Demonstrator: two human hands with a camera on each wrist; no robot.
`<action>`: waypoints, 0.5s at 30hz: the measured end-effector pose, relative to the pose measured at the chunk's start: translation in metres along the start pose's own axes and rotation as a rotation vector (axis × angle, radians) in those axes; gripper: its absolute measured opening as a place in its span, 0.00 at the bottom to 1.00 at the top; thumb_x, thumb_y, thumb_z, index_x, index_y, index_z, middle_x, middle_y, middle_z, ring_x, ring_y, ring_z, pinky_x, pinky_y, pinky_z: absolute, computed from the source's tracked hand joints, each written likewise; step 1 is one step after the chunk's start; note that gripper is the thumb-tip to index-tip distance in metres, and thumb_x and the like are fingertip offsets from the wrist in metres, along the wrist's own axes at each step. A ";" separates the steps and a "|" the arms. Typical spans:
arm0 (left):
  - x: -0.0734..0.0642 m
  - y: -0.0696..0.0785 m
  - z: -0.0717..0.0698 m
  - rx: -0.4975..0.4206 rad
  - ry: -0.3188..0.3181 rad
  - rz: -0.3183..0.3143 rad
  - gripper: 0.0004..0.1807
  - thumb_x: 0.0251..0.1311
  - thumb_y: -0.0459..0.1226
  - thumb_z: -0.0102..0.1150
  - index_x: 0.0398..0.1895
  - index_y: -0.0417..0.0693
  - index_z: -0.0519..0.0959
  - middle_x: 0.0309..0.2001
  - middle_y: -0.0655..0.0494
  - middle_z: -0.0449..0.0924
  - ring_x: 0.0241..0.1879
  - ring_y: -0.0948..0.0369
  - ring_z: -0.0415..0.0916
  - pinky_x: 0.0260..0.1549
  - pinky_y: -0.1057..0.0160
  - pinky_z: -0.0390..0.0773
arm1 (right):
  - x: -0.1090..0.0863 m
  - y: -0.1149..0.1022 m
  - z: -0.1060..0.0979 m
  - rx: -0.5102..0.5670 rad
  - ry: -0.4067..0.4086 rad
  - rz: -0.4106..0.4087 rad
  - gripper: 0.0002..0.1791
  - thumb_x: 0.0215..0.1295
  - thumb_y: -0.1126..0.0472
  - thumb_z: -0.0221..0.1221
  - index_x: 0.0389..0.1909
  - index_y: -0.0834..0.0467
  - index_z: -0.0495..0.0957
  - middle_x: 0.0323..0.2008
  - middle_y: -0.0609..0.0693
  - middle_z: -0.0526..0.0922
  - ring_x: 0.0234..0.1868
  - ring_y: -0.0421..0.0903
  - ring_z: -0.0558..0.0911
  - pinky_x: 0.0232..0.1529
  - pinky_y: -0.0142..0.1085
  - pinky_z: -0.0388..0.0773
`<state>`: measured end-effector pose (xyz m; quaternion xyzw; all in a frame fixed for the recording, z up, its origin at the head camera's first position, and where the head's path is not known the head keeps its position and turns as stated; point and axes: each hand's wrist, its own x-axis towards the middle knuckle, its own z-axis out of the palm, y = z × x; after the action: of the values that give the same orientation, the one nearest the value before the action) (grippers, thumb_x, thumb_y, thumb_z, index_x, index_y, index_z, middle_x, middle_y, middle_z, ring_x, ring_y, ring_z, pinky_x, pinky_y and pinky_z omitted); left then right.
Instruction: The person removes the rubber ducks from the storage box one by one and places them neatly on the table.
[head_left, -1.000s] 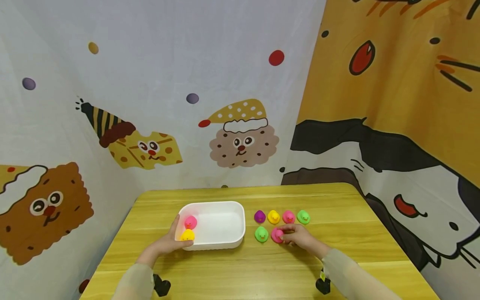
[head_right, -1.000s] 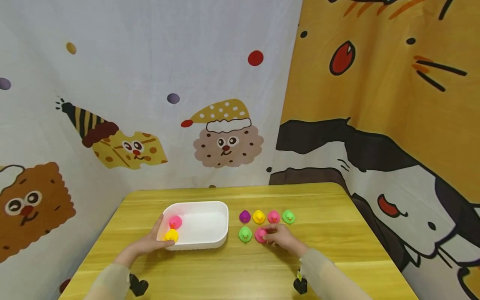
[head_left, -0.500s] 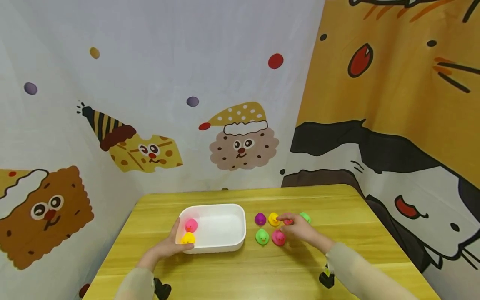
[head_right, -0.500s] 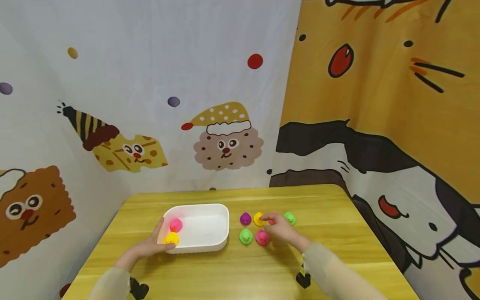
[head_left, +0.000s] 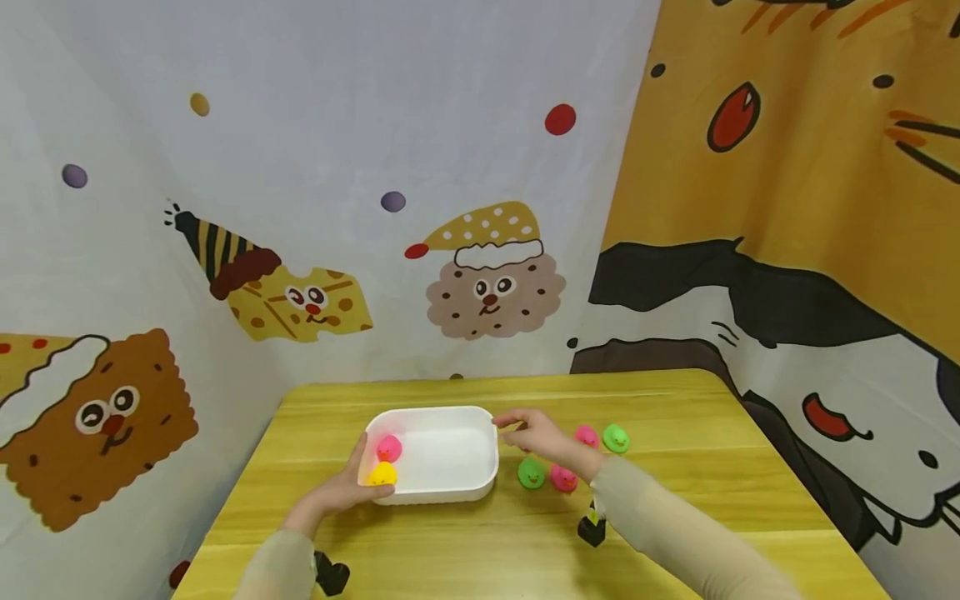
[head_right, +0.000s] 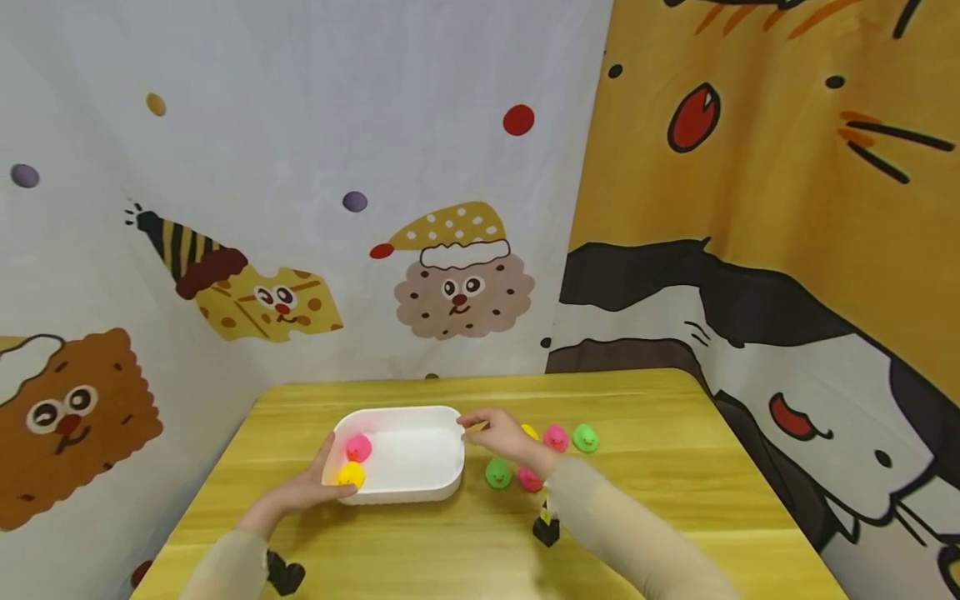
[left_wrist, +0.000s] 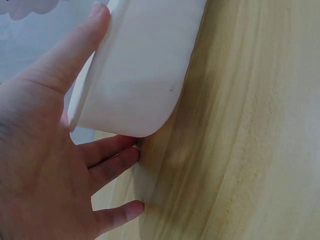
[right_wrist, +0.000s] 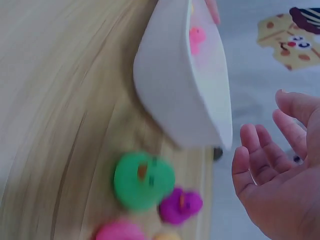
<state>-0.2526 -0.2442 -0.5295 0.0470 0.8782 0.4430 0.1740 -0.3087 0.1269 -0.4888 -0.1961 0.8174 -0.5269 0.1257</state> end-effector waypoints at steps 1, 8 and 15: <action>0.001 0.000 0.000 0.002 -0.003 0.002 0.67 0.53 0.51 0.69 0.75 0.43 0.24 0.74 0.33 0.24 0.68 0.32 0.47 0.63 0.31 0.49 | 0.005 0.000 0.006 -0.001 -0.007 -0.010 0.18 0.63 0.62 0.62 0.53 0.64 0.79 0.50 0.60 0.80 0.32 0.43 0.77 0.35 0.45 0.79; 0.003 0.003 -0.004 0.006 -0.034 -0.010 0.66 0.54 0.50 0.67 0.74 0.43 0.22 0.74 0.33 0.24 0.69 0.32 0.42 0.62 0.29 0.46 | 0.032 -0.012 0.045 0.041 -0.102 0.009 0.15 0.65 0.58 0.62 0.52 0.57 0.80 0.51 0.60 0.80 0.43 0.56 0.80 0.43 0.50 0.78; 0.001 0.005 -0.007 0.025 -0.044 -0.038 0.67 0.50 0.47 0.69 0.75 0.44 0.23 0.74 0.32 0.27 0.68 0.32 0.45 0.61 0.28 0.48 | 0.048 -0.023 0.081 0.092 -0.106 0.028 0.14 0.66 0.61 0.60 0.51 0.59 0.81 0.42 0.49 0.84 0.41 0.53 0.81 0.43 0.50 0.79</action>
<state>-0.2566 -0.2462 -0.5218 0.0425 0.8803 0.4276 0.2011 -0.3138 0.0310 -0.5010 -0.2060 0.7873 -0.5510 0.1849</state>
